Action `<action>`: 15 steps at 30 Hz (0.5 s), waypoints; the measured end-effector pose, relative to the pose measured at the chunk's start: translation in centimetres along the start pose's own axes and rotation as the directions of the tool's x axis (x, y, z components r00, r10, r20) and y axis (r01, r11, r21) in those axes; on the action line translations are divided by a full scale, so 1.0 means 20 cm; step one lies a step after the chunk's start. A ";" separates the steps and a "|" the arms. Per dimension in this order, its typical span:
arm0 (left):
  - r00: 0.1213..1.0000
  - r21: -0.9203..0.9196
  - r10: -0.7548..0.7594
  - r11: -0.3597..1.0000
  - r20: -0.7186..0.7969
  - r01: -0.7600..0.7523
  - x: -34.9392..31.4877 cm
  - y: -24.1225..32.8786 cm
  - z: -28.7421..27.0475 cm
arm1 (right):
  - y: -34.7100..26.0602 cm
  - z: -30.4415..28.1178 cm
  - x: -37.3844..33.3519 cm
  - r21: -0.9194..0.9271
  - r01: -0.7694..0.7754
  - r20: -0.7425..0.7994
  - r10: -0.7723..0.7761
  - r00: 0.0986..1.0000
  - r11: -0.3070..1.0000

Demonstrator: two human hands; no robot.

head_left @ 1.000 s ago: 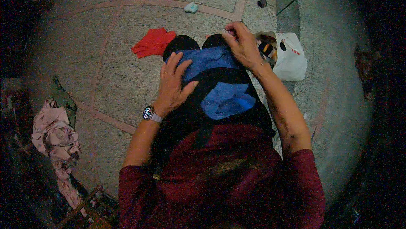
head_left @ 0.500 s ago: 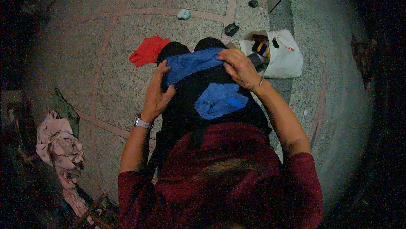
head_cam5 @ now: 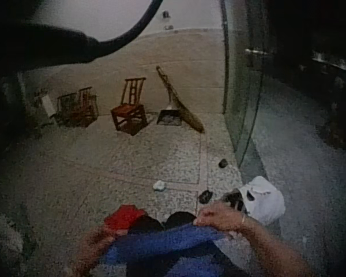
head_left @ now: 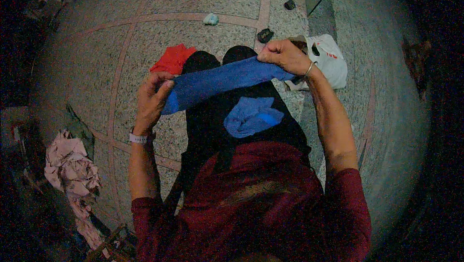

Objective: The person holds and folds pairs of socks by hand, turning the cuff of one sock over the other to secure them.

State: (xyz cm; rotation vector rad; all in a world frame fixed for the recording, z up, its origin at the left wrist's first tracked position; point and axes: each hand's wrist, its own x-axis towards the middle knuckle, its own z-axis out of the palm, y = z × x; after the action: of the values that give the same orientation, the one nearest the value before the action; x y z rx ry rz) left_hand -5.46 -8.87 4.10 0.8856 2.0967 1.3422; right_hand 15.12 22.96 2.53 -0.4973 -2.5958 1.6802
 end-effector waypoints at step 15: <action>0.899 0.426 0.437 0.812 0.006 -0.398 -0.15 -0.02 0.23 | 0.31 0.13 -0.15 0.471 -0.290 -0.079 0.367 0.927 0.833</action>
State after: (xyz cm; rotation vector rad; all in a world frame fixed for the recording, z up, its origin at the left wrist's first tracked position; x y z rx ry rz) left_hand -0.30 -8.53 2.01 1.5729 2.4049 1.1563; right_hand 18.99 22.11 -3.61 -1.0493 -1.9829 2.1479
